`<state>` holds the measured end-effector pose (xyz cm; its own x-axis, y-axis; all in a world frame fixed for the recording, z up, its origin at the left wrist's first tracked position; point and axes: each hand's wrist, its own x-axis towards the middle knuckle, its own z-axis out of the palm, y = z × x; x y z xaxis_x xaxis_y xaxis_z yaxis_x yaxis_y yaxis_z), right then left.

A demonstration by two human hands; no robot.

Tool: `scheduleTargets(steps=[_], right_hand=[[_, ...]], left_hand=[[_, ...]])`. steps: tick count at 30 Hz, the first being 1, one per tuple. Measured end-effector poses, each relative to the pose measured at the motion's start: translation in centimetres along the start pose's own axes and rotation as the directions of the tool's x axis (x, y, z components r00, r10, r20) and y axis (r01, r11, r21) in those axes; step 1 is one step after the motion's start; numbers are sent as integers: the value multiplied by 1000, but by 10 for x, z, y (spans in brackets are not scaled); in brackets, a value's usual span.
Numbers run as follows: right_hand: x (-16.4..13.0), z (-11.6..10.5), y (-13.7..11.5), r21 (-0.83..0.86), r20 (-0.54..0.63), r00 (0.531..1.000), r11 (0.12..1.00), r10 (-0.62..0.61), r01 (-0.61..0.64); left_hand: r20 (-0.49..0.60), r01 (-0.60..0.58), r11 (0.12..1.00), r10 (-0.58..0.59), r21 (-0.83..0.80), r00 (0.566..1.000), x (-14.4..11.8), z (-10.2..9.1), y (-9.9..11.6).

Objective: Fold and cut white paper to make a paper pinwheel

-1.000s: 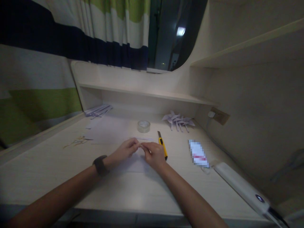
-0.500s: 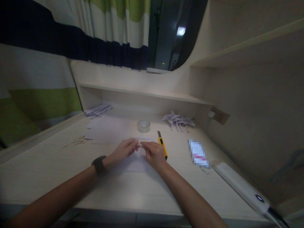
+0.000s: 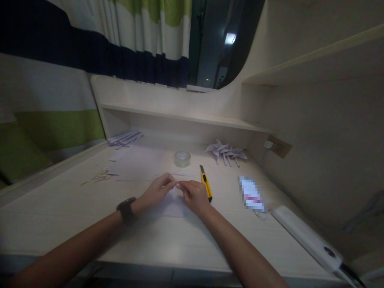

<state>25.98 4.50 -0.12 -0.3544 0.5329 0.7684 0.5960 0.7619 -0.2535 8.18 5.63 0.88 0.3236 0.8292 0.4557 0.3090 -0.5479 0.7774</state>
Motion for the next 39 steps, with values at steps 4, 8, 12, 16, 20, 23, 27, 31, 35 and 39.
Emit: scheduleTargets(steps=[4,8,12,16,20,23,27,31,35,39], right_hand=[[-1,0,3,-94,12,999,995,-38,39],[-2,1,5,-210,88,996,977,-12,30],[-3,-1,4,-202,63,997,978,-37,50],[-3,-4,1,-119,-37,993,987,-110,105],[-1,-4,0,-113,-64,985,982,-161,154],[0,-5,0,-120,-72,983,979,-172,162],[1,-7,0,-131,-87,984,981,-154,142],[2,-8,-1,-103,-55,994,990,-97,91],[2,-8,-2,-66,-31,998,996,-59,57],[3,-9,-3,-37,-55,996,997,-76,74]], left_hand=[[7,-9,1000,9,-29,1000,-1,0,0],[-8,-8,999,8,-36,1000,-2,1,3],[-7,0,998,-1,-70,1000,-1,3,3],[8,13,995,-12,-101,1000,0,3,4],[31,1,995,2,-100,1000,-1,2,6],[30,23,996,-20,-92,999,-2,2,7],[44,43,994,-39,-104,998,-2,1,7],[49,-10,997,14,-77,999,-2,1,8],[42,24,999,-23,-40,999,-2,2,6],[63,50,996,-46,-69,997,-1,2,4]])
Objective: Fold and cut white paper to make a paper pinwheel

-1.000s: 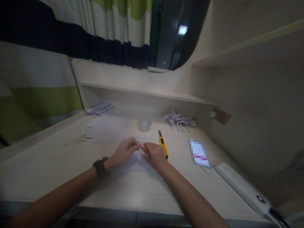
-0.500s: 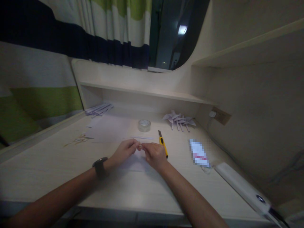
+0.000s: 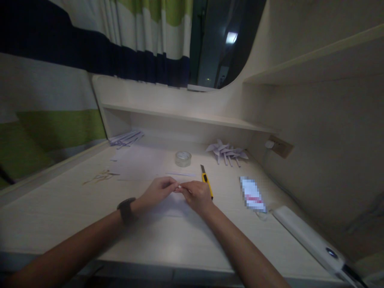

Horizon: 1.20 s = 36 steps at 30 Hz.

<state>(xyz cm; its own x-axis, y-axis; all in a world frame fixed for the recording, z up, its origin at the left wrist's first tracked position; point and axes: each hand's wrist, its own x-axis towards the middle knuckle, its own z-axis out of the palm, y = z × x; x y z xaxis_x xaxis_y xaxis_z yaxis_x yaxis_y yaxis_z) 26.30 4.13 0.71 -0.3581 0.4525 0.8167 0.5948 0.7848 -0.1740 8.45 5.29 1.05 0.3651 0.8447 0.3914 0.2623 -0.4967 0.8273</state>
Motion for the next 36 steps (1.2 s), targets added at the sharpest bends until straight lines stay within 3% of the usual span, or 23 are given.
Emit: scheduleTargets(steps=[15,19,22,25,30,33,36], right_hand=[[-3,1,1,-21,-35,999,1000,23,-24],[-2,3,-4,59,-9,998,996,62,-61],[1,3,-10,168,2,986,972,165,-163],[3,3,-12,279,37,940,899,340,-336],[7,4,6,440,53,763,671,644,-597],[9,3,19,525,72,682,554,727,-646],[8,2,30,566,84,641,493,763,-661]], left_hand=[[-32,105,993,-107,-48,994,0,1,0],[-32,66,997,-67,-34,997,0,4,-3],[-47,60,998,-60,-12,997,-1,5,-2],[-74,64,998,-62,18,995,0,1,0],[-158,65,959,-21,277,987,9,-18,-9],[-35,-32,877,56,479,998,21,-26,-15],[162,-183,793,107,582,981,36,-23,-16]])
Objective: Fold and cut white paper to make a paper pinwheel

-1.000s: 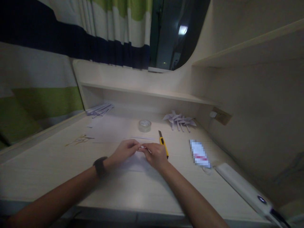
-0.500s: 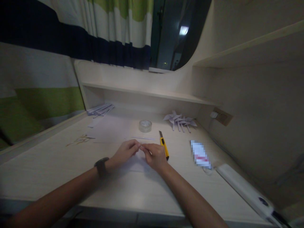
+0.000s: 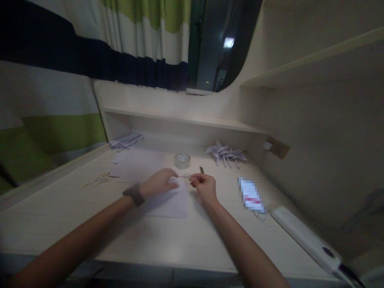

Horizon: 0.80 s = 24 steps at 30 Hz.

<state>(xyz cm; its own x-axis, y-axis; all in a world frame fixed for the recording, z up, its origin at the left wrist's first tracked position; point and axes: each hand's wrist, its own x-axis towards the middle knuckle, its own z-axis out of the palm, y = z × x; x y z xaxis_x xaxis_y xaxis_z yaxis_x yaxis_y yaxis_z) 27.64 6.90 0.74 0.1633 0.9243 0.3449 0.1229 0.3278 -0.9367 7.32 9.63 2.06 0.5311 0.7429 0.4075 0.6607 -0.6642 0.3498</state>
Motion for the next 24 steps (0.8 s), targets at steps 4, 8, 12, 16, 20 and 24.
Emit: scheduleTargets(steps=[4,8,12,16,20,24], right_hand=[[4,-4,6,21,-22,999,999,37,-36],[5,-5,7,56,-6,998,996,68,-67],[7,-6,8,87,133,984,988,118,-131],[6,-6,9,18,255,962,994,103,-111],[0,-3,8,-17,386,920,997,73,-72],[-4,0,8,-117,428,892,987,149,-109]], left_hand=[[142,-36,995,23,91,990,19,9,7],[197,41,995,-57,88,979,28,19,5],[157,43,999,-46,25,986,26,19,-7],[60,57,990,-49,-129,997,16,4,-16],[12,98,950,-99,-295,995,4,-13,-15],[-34,143,891,-174,-431,984,-4,-18,-14]])
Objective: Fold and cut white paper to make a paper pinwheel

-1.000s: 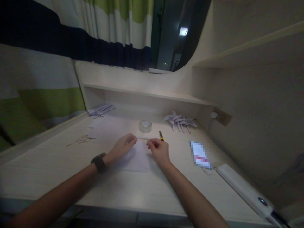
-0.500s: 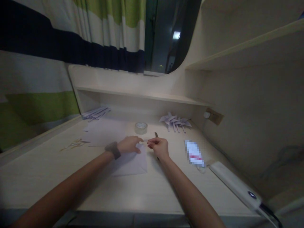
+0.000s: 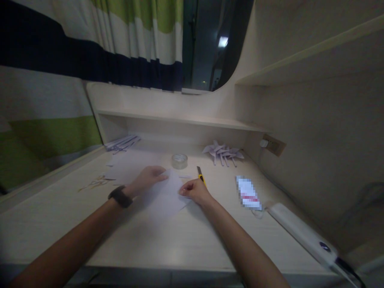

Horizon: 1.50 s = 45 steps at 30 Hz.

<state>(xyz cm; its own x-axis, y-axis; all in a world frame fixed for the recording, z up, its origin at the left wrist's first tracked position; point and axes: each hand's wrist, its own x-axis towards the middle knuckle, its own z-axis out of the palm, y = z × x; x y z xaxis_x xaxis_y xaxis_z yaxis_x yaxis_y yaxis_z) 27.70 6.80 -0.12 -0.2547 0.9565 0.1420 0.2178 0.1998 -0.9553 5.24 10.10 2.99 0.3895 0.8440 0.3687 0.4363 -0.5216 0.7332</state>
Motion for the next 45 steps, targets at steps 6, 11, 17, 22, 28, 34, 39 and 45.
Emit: scheduleTargets(steps=[6,11,17,22,28,34,39,45], right_hand=[[3,0,4,-107,-141,987,990,75,-91],[1,3,3,96,-241,950,979,196,-178],[-7,10,-12,365,-137,920,882,367,-298],[-10,8,-17,437,-42,929,843,369,-315],[-9,-2,-18,334,-57,941,895,333,-296],[-9,-2,-21,413,-5,935,852,356,-322],[-10,3,-19,406,9,939,857,343,-316],[-9,-2,-22,222,-233,962,971,141,-88]], left_hand=[[-255,-213,903,321,374,912,-16,14,14],[145,-407,813,382,417,913,-34,37,34],[164,-339,826,296,451,941,-37,50,32],[189,-358,834,305,420,933,-35,50,26],[180,-334,870,287,362,941,-33,48,21],[107,-343,876,327,338,939,-32,46,22],[47,-306,910,306,279,951,-31,50,24],[-66,-62,994,69,89,995,-23,50,16]])
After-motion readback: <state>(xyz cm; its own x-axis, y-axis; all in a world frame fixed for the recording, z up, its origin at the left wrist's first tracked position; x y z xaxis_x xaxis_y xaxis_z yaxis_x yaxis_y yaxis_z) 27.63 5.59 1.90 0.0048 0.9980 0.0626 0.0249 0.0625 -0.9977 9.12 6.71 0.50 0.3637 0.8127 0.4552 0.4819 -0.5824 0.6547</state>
